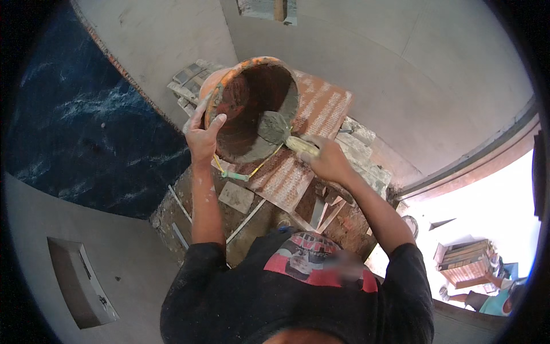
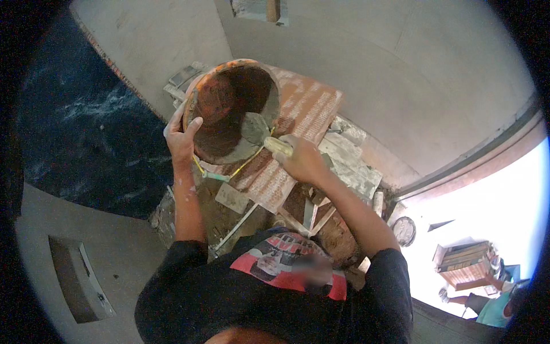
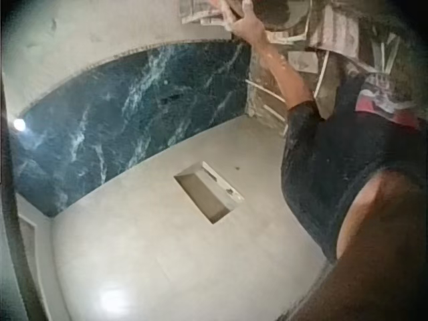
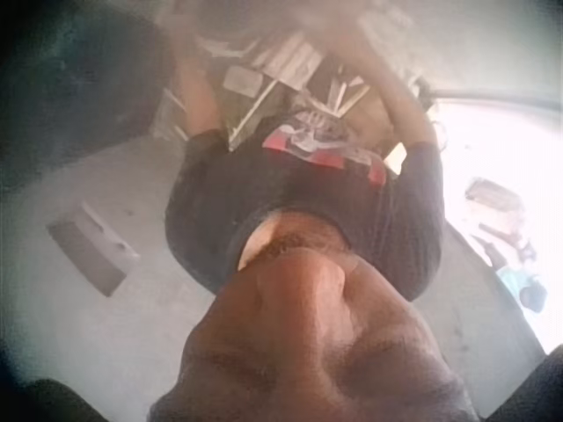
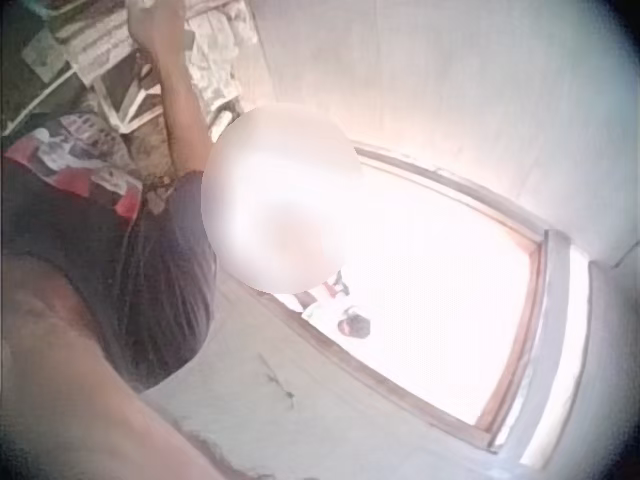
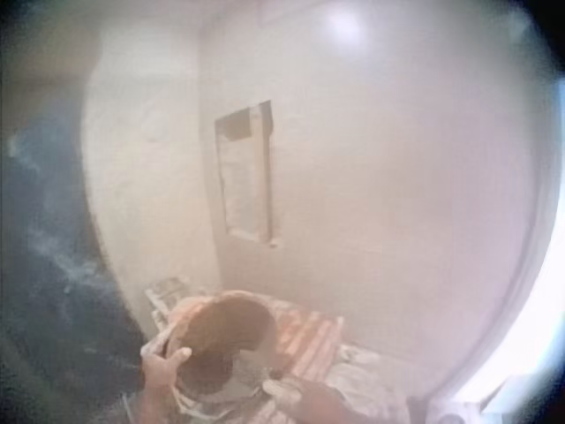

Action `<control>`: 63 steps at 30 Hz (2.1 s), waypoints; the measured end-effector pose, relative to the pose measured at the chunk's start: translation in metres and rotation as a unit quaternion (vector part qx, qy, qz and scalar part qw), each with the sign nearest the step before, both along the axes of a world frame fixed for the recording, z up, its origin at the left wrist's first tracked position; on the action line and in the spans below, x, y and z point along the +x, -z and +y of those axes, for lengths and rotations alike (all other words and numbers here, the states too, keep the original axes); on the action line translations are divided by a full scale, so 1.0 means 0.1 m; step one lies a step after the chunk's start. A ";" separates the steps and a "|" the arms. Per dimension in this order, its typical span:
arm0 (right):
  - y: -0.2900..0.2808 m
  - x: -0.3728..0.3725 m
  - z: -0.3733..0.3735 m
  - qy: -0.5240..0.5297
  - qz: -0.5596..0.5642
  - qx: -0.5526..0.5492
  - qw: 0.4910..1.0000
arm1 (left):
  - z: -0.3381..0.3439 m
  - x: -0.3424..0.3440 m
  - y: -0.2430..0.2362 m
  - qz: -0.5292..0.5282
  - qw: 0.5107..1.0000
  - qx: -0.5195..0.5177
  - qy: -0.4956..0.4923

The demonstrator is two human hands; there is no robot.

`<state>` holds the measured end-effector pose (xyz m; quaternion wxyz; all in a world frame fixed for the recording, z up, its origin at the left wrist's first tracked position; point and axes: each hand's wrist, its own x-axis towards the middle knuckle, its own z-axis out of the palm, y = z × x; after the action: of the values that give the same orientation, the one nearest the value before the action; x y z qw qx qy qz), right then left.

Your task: The person applies mortar to the back of a tile using a trowel, taking mortar from a bucket and spreading it across the tile surface.

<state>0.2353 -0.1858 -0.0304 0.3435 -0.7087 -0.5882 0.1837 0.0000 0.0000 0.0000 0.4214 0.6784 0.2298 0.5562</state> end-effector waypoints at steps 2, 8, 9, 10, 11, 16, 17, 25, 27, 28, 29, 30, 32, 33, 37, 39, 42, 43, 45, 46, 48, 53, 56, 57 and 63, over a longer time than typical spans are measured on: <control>-0.07 0.04 0.18 -0.001 0.034 -0.074 0.997 | 0.04 0.05 -0.06 0.007 0.999 0.031 0.026; 0.18 0.01 -0.19 -0.059 0.282 -0.121 0.950 | -0.15 0.25 0.10 -0.018 0.996 -0.026 0.087; 0.23 -0.06 -0.25 -0.067 0.277 -0.084 0.955 | -0.13 0.25 0.11 -0.016 0.996 -0.027 0.085; 0.26 -0.07 -0.29 -0.068 0.310 -0.087 0.944 | -0.11 0.27 0.11 -0.023 0.995 -0.030 0.090; 0.31 -0.06 -0.32 -0.068 0.343 -0.090 0.932 | -0.08 0.31 0.09 -0.030 0.994 -0.033 0.096; 0.36 -0.03 -0.57 -0.042 0.452 -0.053 0.889 | 0.06 0.39 0.15 -0.005 0.999 -0.030 0.043; 0.30 -0.02 -0.65 -0.034 0.462 -0.051 0.885 | 0.11 0.39 0.16 -0.018 0.998 -0.031 0.044; 0.14 0.21 -1.10 0.145 0.180 0.050 0.972 | 0.35 0.23 0.04 -0.055 0.996 -0.067 -0.002; 0.27 0.25 -1.05 0.153 0.071 -0.002 0.986 | 0.43 0.21 0.06 -0.060 0.996 -0.057 -0.014; 0.31 0.25 -1.01 0.162 0.019 -0.047 0.985 | 0.43 0.19 0.02 -0.041 0.998 -0.049 -0.028; 0.36 0.25 -0.98 0.170 -0.033 -0.092 0.981 | 0.46 0.17 0.04 -0.045 0.997 -0.046 -0.033; 0.46 0.27 -0.96 0.157 -0.056 -0.100 0.981 | 0.49 0.13 0.04 -0.049 0.997 -0.043 -0.039; 0.62 0.34 -0.94 0.132 -0.104 -0.114 0.979 | 0.57 0.07 0.04 -0.056 0.996 -0.037 -0.051; 0.62 0.34 -0.92 0.133 -0.104 -0.114 0.979 | 0.59 0.02 0.07 -0.057 0.996 -0.040 -0.059; 0.53 0.34 -0.65 0.123 -0.164 -0.144 0.968 | 0.68 -0.06 0.14 -0.052 0.994 -0.030 -0.086; 0.52 0.37 -0.52 0.101 -0.209 -0.168 0.958 | 0.71 -0.10 0.21 -0.028 0.992 -0.052 -0.107; 0.57 0.42 -0.40 0.065 -0.262 -0.180 0.946 | 0.80 -0.16 0.31 -0.023 0.993 -0.060 -0.098; 0.56 0.43 -0.38 0.062 -0.285 -0.173 0.941 | 0.82 -0.17 0.34 -0.025 0.994 -0.061 -0.090; 0.56 0.52 -0.32 0.054 -0.308 -0.176 0.933 | 0.83 -0.16 0.37 -0.014 0.993 -0.076 -0.089; 0.60 0.61 -0.28 0.051 -0.308 -0.183 0.932 | 0.84 -0.15 0.36 -0.008 0.993 -0.079 -0.086; 0.61 0.70 -0.17 0.056 -0.305 -0.200 0.929 | 0.87 -0.16 0.42 0.001 0.993 -0.075 -0.091; 0.61 0.93 0.05 0.130 -0.263 -0.233 0.927 | 0.92 -0.20 0.42 0.025 0.994 -0.081 -0.068; 0.77 1.25 -0.01 0.111 -0.118 -0.262 0.952 | 0.89 -0.15 0.37 0.041 0.996 -0.059 -0.058; 0.76 1.28 -0.04 0.083 -0.076 -0.268 0.957 | 0.89 -0.14 0.38 0.046 0.996 -0.047 -0.057; 0.77 0.80 -0.27 0.081 0.154 -0.342 0.923 | 0.92 -0.03 0.41 0.029 0.999 -0.021 -0.031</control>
<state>0.3155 -0.2124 -0.1076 0.1802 -0.7912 -0.3697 0.4526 -0.0032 0.0925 -0.0412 0.4111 0.6782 0.2743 0.5438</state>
